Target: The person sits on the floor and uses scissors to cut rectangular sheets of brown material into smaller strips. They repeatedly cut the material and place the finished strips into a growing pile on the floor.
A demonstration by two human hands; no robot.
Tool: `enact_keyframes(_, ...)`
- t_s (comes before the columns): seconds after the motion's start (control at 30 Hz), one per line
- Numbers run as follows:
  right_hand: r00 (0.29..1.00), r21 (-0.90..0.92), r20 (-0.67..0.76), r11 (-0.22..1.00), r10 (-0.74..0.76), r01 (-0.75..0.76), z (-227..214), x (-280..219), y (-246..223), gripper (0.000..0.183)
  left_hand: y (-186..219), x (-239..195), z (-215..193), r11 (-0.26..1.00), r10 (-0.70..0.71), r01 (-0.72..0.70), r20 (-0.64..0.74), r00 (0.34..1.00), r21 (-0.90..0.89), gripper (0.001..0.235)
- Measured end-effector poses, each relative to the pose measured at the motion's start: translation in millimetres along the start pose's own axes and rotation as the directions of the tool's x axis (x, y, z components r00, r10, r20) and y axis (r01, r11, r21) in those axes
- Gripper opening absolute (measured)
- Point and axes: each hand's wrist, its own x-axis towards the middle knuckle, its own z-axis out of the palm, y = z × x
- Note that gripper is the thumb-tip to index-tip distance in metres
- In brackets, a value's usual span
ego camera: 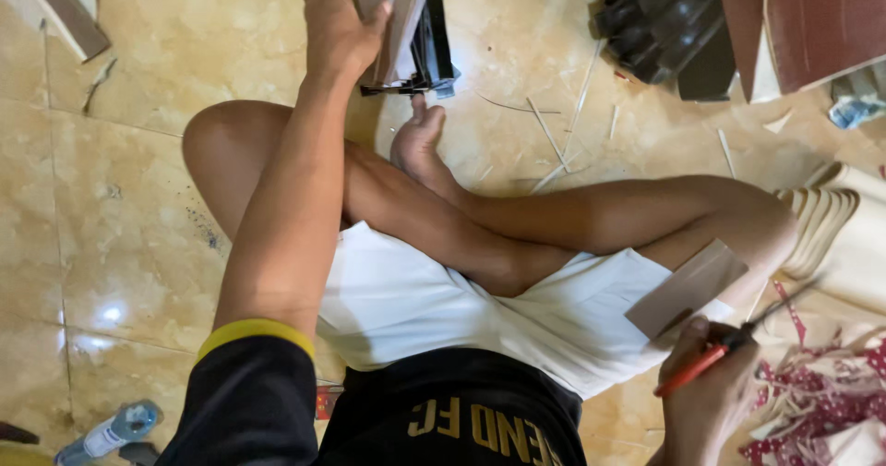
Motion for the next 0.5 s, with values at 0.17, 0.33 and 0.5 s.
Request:
enact_keyframes(0.17,0.959,0.14,0.092,0.95,0.27,-0.281,7.1,8.7,-14.1,0.035,104.4,-94.4,4.2,0.892,0.326,-0.179,0.318,0.89,-0.414,0.031)
enact_keyframes(0.33,0.95,0.698,0.25,0.646,0.186,-0.31,-9.4,11.7,-56.7,0.025,195.8,-215.7,13.7,0.693,0.529,0.236,0.703,0.476,-0.681,0.031)
enact_keyframes(0.5,0.969,0.794,0.239,0.587,-0.064,-0.158,-24.3,21.4,-70.0,0.019,224.4,-229.6,6.2,0.377,0.522,0.629,0.717,0.462,-0.68,0.03)
